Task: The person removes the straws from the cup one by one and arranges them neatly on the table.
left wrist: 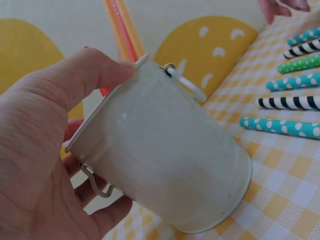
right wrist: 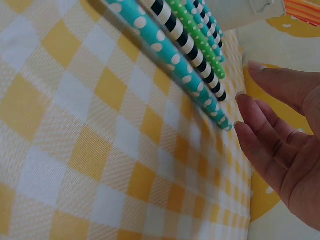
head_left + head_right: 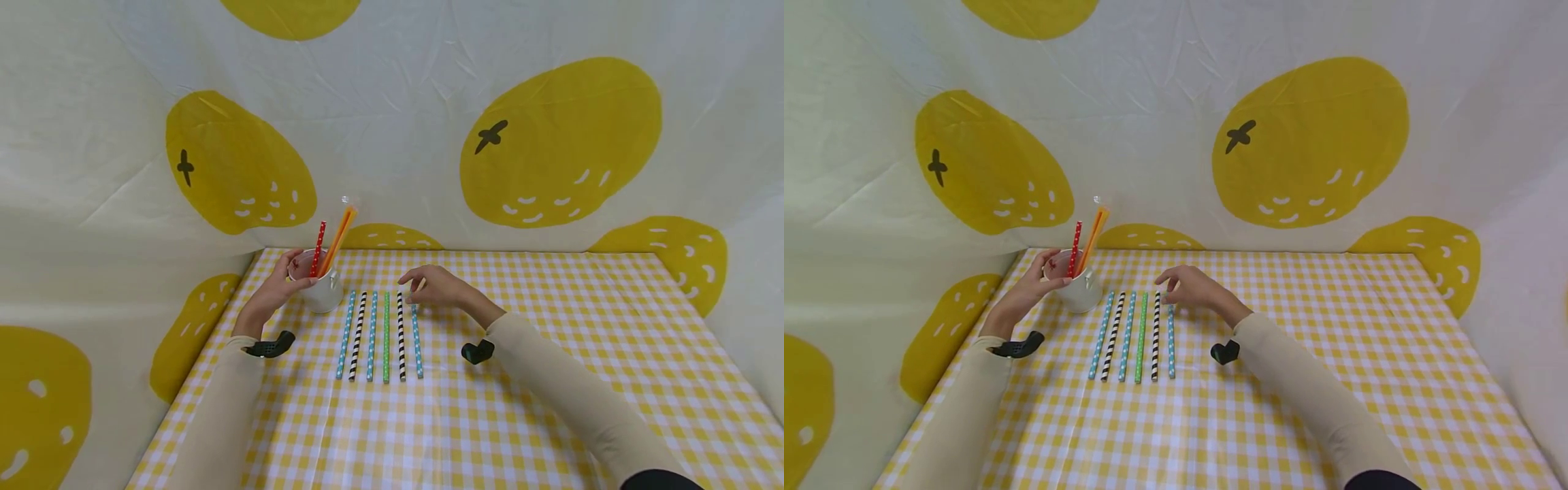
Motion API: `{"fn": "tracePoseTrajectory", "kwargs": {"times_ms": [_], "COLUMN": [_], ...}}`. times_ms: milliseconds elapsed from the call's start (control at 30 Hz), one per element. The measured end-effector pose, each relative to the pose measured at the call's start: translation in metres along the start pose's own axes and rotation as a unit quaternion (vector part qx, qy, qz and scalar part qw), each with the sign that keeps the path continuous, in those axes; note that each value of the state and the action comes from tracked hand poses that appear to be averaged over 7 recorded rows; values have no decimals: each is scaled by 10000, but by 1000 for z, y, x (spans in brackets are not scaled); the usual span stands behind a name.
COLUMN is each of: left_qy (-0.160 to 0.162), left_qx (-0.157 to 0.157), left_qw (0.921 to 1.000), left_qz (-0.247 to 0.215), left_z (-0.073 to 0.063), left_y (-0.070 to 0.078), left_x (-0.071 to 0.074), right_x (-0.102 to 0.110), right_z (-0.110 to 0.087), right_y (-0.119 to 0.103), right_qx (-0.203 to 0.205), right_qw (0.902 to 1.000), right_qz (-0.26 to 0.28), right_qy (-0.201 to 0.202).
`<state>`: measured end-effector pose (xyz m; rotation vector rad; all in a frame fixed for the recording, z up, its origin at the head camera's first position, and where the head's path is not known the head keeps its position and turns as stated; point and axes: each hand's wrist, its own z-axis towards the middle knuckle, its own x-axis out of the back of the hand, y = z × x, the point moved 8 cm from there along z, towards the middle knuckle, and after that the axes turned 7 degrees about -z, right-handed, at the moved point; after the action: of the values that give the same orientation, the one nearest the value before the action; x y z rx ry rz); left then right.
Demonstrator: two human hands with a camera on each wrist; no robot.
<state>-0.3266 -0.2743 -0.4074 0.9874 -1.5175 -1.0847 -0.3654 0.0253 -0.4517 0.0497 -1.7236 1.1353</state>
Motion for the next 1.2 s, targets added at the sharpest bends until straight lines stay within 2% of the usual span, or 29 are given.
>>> {"fn": "tracePoseTrajectory", "kwargs": {"times_ms": [400,800,900,1200], "left_qy": [2,25,30,100], "left_qx": [1,0,-17,-172], "left_qw": [10000,10000,10000,9997], "left_qz": [34,-23,-66,-117], "left_z": [1,0,1,16], "left_y": [-2,0,-2,-25], "left_x": [2,-1,-1,5], "right_x": [7,12,11,12], "right_z": [25,52,59,73], "right_y": [-55,-110,-117,-122], "right_qx": [859,1251,1290,1209], "right_qw": [9958,9902,9887,9883], "right_qz": [149,507,680,884], "right_qy": [281,365,351,291]}}
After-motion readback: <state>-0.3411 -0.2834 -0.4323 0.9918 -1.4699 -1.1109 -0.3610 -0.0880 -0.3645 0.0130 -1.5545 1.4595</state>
